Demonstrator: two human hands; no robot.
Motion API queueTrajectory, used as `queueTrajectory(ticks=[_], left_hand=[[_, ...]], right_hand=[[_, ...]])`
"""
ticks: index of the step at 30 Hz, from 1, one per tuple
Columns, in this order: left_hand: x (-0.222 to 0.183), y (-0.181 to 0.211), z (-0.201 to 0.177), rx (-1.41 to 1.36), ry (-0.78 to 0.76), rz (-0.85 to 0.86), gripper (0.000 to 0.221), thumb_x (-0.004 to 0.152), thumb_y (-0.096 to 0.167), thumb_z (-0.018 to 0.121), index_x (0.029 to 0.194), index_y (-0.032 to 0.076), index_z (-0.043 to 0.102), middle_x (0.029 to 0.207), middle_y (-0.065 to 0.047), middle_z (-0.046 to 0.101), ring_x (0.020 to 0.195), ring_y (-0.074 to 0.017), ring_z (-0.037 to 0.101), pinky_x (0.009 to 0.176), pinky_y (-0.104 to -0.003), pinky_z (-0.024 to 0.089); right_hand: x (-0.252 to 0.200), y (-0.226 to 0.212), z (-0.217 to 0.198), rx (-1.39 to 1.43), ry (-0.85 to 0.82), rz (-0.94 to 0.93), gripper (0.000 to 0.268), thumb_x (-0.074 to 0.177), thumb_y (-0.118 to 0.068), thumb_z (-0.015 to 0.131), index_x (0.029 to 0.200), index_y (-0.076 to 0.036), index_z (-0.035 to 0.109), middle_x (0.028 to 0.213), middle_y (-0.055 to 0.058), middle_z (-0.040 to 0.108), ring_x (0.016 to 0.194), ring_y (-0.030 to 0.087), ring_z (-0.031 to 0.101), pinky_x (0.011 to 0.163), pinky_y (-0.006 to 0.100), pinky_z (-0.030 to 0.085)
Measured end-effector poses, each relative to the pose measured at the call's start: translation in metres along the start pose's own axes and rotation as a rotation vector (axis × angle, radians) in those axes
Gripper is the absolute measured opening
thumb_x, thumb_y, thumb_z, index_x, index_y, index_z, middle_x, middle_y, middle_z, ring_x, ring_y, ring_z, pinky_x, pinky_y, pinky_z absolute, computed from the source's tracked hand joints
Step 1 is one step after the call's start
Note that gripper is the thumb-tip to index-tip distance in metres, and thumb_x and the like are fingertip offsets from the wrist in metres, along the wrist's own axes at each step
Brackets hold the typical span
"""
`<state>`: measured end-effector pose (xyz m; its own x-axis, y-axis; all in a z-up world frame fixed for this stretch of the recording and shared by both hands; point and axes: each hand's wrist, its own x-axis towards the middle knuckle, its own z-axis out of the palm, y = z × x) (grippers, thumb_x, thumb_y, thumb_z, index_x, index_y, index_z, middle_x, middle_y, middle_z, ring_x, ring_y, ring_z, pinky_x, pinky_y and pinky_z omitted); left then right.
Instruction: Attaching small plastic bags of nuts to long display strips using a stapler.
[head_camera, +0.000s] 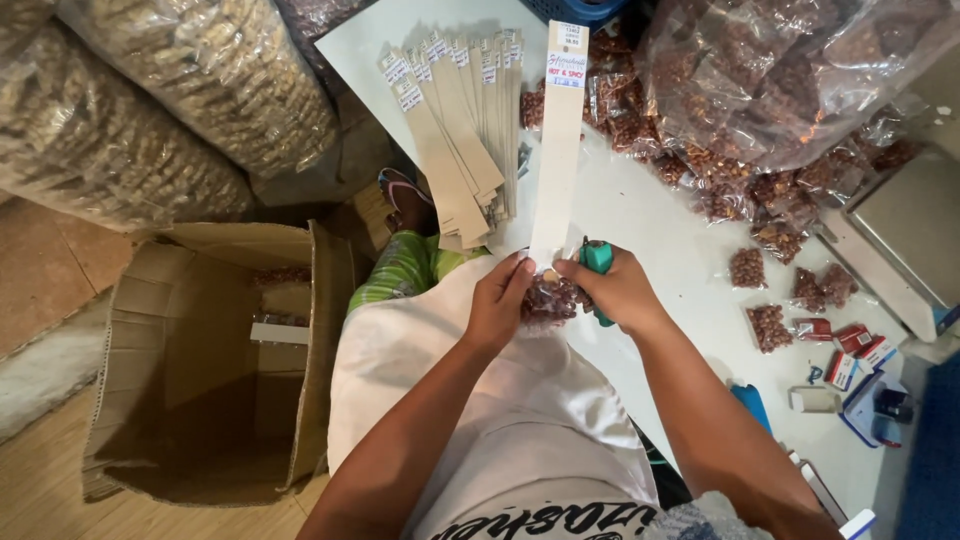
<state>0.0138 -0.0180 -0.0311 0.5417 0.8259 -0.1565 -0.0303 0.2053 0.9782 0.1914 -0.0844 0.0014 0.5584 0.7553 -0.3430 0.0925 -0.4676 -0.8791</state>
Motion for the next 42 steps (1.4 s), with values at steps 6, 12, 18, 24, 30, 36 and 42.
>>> queueTrajectory(ticks=[6, 12, 18, 24, 30, 36, 42], left_hand=[[-0.010, 0.045, 0.001, 0.251, 0.017, 0.041, 0.038, 0.105, 0.034, 0.057, 0.135, 0.013, 0.067, 0.132, -0.012, 0.070, 0.128, -0.0308, 0.062, 0.114, -0.044, 0.044], [-0.022, 0.084, 0.011, 0.365, -0.037, 0.085, 0.040, 0.104, 0.034, 0.053, 0.140, 0.019, 0.062, 0.131, -0.012, 0.070, 0.125, -0.0331, 0.063, 0.112, -0.045, 0.047], [-0.032, 0.091, 0.019, 0.498, -0.112, 0.087, 0.043, 0.104, 0.034, 0.046, 0.145, 0.026, 0.058, 0.124, -0.018, 0.072, 0.117, -0.0356, 0.066, 0.109, -0.047, 0.050], [-0.048, 0.084, 0.017, 0.192, -0.026, -0.185, 0.044, 0.102, 0.032, 0.052, 0.140, 0.013, 0.062, 0.133, -0.015, 0.069, 0.124, -0.0305, 0.063, 0.111, -0.046, 0.047], [-0.007, -0.042, -0.033, -0.016, 0.113, -0.367, 0.036, 0.104, 0.031, 0.058, 0.125, 0.004, 0.070, 0.090, -0.013, 0.069, 0.079, -0.0217, 0.065, 0.080, -0.042, 0.054], [0.002, -0.022, -0.037, 0.202, 0.062, -0.332, 0.029, 0.095, 0.036, 0.071, 0.109, 0.010, 0.073, 0.091, -0.013, 0.074, 0.087, -0.0225, 0.067, 0.086, -0.043, 0.053], [0.006, -0.020, -0.039, 0.293, 0.029, -0.315, 0.038, 0.092, 0.038, 0.074, 0.109, 0.005, 0.066, 0.087, -0.014, 0.070, 0.086, -0.0241, 0.064, 0.081, -0.043, 0.051]], right_hand=[[-0.002, -0.050, 0.002, 0.372, 0.258, 0.036, 0.031, 0.090, -0.034, 0.072, 0.083, -0.005, 0.063, 0.062, 0.017, 0.066, 0.054, 0.029, 0.072, 0.052, 0.041, 0.062], [0.000, -0.092, 0.028, 0.858, 0.474, 0.139, 0.047, 0.081, -0.055, 0.071, 0.085, -0.008, 0.067, 0.075, 0.013, 0.065, 0.068, 0.026, 0.068, 0.064, 0.038, 0.060], [0.008, -0.076, 0.029, 1.269, 0.222, 0.058, 0.048, 0.086, -0.047, 0.060, 0.055, -0.016, 0.041, 0.044, 0.007, 0.038, 0.030, 0.021, 0.044, 0.029, 0.031, 0.035], [0.041, 0.019, -0.037, 0.617, 0.347, 0.280, 0.032, 0.077, -0.040, 0.075, 0.077, -0.014, 0.056, 0.061, 0.006, 0.054, 0.051, 0.024, 0.060, 0.044, 0.037, 0.047], [0.062, 0.169, -0.084, -0.394, 0.185, 0.424, 0.038, 0.081, -0.040, 0.074, 0.076, -0.003, 0.074, 0.057, 0.014, 0.069, 0.046, 0.029, 0.068, 0.045, 0.040, 0.053], [0.031, 0.099, -0.062, -0.258, 0.149, 0.218, 0.024, 0.081, -0.027, 0.077, 0.097, -0.009, 0.073, 0.068, 0.012, 0.072, 0.051, 0.023, 0.066, 0.047, 0.035, 0.052], [0.040, 0.105, -0.067, -0.252, 0.159, 0.368, 0.037, 0.076, -0.027, 0.081, 0.099, 0.000, 0.071, 0.063, 0.014, 0.066, 0.047, 0.024, 0.063, 0.046, 0.036, 0.052]])
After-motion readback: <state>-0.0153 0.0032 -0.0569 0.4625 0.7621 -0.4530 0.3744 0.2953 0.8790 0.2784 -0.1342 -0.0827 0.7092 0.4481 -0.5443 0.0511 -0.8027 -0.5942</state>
